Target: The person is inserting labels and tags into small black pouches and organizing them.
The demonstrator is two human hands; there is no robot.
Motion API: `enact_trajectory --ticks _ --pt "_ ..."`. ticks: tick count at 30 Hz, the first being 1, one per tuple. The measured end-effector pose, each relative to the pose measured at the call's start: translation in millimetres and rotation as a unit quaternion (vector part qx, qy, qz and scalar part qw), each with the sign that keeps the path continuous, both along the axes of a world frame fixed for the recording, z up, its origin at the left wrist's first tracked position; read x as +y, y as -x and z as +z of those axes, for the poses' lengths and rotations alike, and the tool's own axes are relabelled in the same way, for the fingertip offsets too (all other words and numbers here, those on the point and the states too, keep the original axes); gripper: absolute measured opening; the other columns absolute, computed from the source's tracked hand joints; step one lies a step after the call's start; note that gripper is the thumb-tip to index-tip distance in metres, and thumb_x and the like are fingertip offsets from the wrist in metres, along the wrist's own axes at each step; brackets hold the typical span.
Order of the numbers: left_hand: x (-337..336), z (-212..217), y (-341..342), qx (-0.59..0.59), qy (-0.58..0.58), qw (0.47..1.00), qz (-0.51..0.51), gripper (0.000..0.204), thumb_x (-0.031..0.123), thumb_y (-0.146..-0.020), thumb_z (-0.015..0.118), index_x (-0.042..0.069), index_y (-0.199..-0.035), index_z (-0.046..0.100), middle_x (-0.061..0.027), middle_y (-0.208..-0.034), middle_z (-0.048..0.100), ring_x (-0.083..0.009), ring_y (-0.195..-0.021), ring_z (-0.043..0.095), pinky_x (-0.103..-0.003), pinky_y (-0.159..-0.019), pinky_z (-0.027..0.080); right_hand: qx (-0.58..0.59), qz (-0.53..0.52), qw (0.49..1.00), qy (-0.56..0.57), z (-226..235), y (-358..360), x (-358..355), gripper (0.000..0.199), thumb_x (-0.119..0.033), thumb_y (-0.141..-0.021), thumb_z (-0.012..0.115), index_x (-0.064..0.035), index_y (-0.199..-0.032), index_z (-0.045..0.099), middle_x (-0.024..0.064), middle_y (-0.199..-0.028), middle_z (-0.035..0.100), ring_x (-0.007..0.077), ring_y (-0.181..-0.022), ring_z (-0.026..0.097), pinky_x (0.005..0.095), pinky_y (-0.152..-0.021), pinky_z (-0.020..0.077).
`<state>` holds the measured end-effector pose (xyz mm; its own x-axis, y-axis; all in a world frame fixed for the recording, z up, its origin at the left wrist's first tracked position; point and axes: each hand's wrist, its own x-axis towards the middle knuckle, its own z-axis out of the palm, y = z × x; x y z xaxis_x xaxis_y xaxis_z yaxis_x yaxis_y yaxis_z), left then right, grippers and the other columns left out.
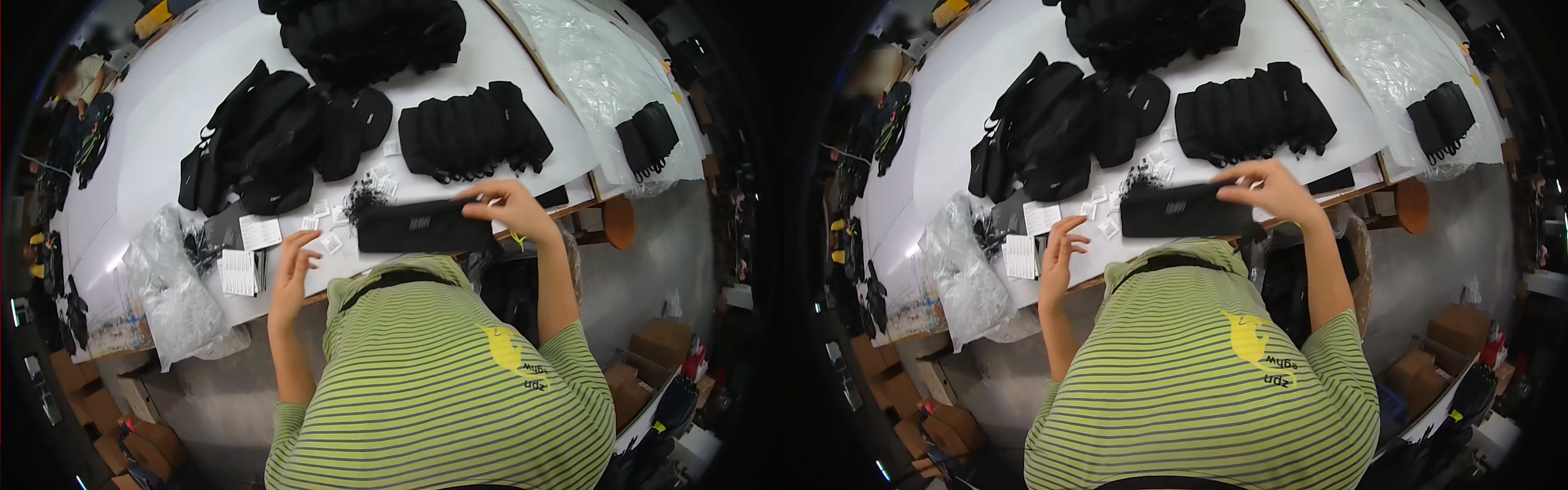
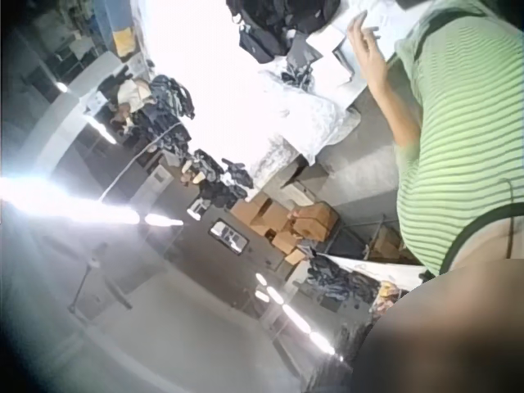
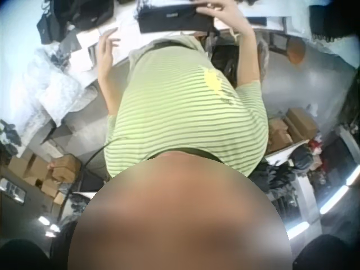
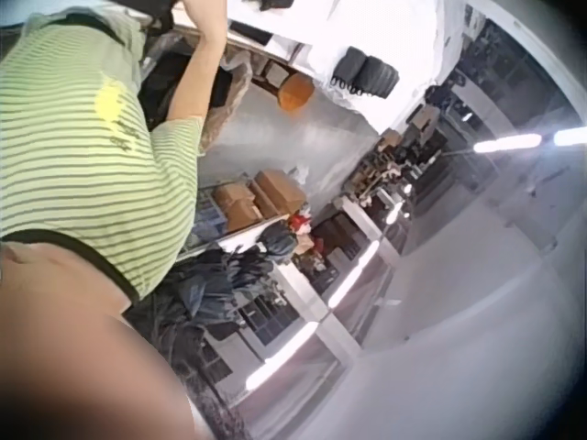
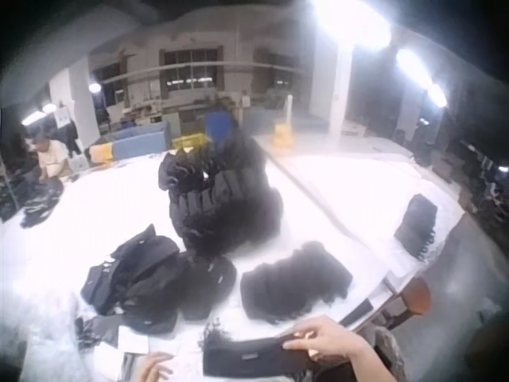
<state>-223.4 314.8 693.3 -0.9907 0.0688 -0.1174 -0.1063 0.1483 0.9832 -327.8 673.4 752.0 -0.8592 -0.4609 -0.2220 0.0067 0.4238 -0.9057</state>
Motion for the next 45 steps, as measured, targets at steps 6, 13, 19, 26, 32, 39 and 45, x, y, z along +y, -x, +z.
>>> enact_trajectory --ticks 6,13,19,26,32,39,45 --pt "-68.3 -78.9 -12.5 0.017 0.397 0.885 0.243 0.046 0.032 -0.084 0.063 0.007 -0.121 0.051 -0.0194 -0.128 0.038 -0.0339 -0.119 0.038 -0.042 -0.1 0.031 0.247 -0.299 0.92 -0.059 -55.7 68.9 56.0 0.028 -0.012 -0.078 0.069 -0.0107 -0.106 0.067 0.0035 -0.084 0.061 0.0092 -0.063 0.053 0.0224 -0.058 0.0435" --pt "-100.3 -115.2 -34.1 -0.033 0.565 0.778 0.273 0.061 0.029 -0.078 0.067 0.007 -0.131 0.044 -0.0263 -0.139 0.03 -0.0406 -0.126 0.032 -0.047 -0.102 0.029 0.332 -0.342 0.807 -0.348 -132.4 105.4 86.1 0.053 -0.011 -0.074 0.064 -0.0142 -0.125 0.049 0.0174 -0.117 0.043 0.0311 -0.097 0.048 0.0384 -0.086 0.0424" --pt "-99.5 -98.5 -31.7 -0.013 0.494 0.813 0.307 0.037 0.019 -0.084 0.061 0.004 -0.117 0.058 -0.0191 -0.125 0.053 -0.0332 -0.117 0.048 -0.039 -0.098 0.037 0.402 -0.306 0.852 -0.136 -130.8 69.0 -2.6 0.014 -0.009 -0.074 0.063 -0.0099 -0.088 0.064 0.0054 -0.08 0.056 0.0227 -0.077 0.053 0.0343 -0.069 0.0423" --pt "-103.0 -84.5 -24.8 -0.058 0.429 0.834 0.342 0.023 0.02 -0.085 0.061 0.006 -0.103 0.066 -0.0148 -0.098 0.067 -0.0285 -0.089 0.063 -0.033 -0.077 0.046 0.174 -0.087 0.962 -0.193 -209.3 26.8 -93.4 0.012 -0.013 -0.072 0.067 -0.0102 -0.082 0.061 0.006 -0.083 0.054 0.024 -0.081 0.057 0.036 -0.068 0.0472" --pt "-100.3 -81.7 -32.0 -0.026 0.43 0.845 0.317 0.022 0.012 -0.082 0.061 0.007 -0.103 0.065 -0.018 -0.091 0.066 -0.0318 -0.083 0.065 -0.035 -0.072 0.049 0.213 -0.061 0.946 -0.237 -227.3 26.8 -102.4 0.015 -0.014 -0.072 0.068 -0.007 -0.081 0.06 0.0071 -0.082 0.056 0.0258 -0.081 0.058 0.0376 -0.069 0.0482" --pt "-56.1 -39.6 -25.3 0.101 0.218 0.877 0.416 0.015 0.006 -0.087 0.059 0.0 -0.099 0.063 -0.0066 -0.091 0.063 -0.0138 -0.085 0.06 -0.027 -0.076 0.047 0.056 -0.11 0.99 0.074 -177.2 36.2 -99.6 0.012 -0.013 -0.078 0.066 -0.0031 -0.081 0.06 0.006 -0.088 0.066 0.0165 -0.069 0.062 0.0281 -0.063 0.0494" --pt "28.2 3.0 -20.0 -0.038 -0.256 0.924 0.283 0.053 -0.001 -0.082 0.061 0.011 -0.129 0.038 -0.0135 -0.114 0.048 -0.0129 -0.094 0.053 -0.021 -0.079 0.044 -0.138 -0.087 0.923 0.349 -81.3 21.2 -113.5 0.011 -0.01 -0.085 0.061 -0.0039 -0.091 0.055 0.0071 -0.081 0.063 0.0091 -0.066 0.057 0.0214 -0.059 0.0457"
